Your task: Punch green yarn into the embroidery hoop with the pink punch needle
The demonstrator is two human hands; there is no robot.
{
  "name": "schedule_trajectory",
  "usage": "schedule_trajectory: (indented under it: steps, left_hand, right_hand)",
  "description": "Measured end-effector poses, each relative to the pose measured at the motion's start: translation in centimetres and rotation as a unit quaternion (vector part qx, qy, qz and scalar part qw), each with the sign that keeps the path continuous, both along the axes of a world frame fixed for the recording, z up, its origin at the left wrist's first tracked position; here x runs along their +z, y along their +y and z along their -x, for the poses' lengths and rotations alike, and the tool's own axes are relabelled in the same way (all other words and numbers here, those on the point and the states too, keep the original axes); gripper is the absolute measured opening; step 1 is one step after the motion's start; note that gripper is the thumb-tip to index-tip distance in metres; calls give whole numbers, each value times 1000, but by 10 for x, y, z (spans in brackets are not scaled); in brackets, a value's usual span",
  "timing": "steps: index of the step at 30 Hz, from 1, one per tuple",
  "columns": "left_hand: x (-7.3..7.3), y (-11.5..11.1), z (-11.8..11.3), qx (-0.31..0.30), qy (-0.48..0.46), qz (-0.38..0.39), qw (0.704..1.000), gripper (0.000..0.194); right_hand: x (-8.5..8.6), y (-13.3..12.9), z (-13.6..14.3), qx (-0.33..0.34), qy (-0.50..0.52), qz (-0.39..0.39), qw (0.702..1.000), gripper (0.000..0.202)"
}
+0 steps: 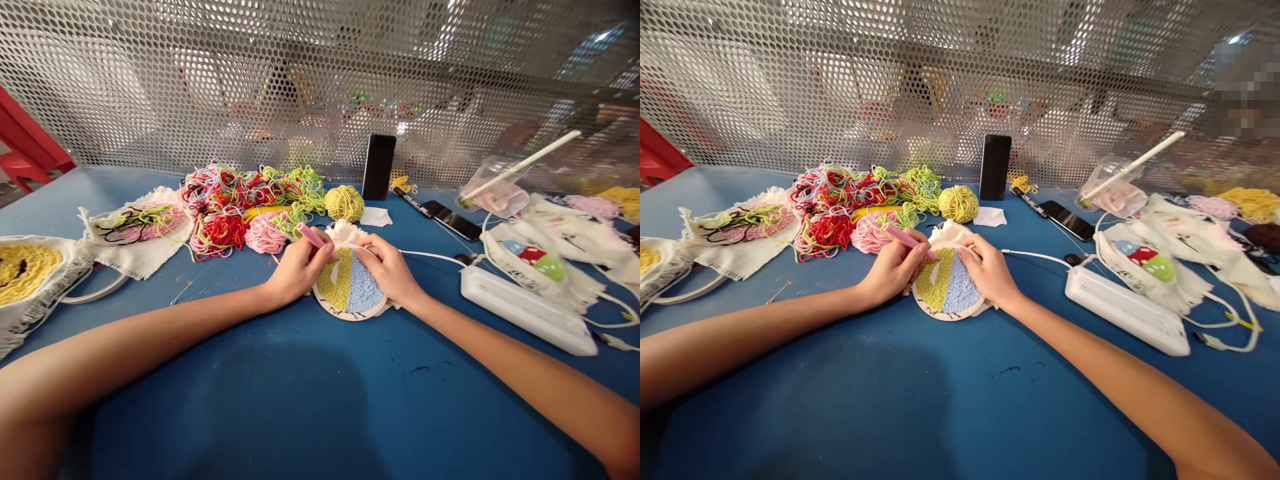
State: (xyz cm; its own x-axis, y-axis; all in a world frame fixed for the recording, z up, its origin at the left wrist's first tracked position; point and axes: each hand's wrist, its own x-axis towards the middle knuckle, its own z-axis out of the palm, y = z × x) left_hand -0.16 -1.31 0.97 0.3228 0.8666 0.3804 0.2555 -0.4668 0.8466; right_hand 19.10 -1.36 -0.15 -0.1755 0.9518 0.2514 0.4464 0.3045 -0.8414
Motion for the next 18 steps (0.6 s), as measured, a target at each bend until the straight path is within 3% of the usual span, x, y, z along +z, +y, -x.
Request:
schedule_trajectory:
  steps: [18]
  left_hand:
    - [-7, 4, 4, -32, -132, 53, 989, 21]
  right_hand:
    - [1, -1, 0, 0, 3, 8, 1000, 21]
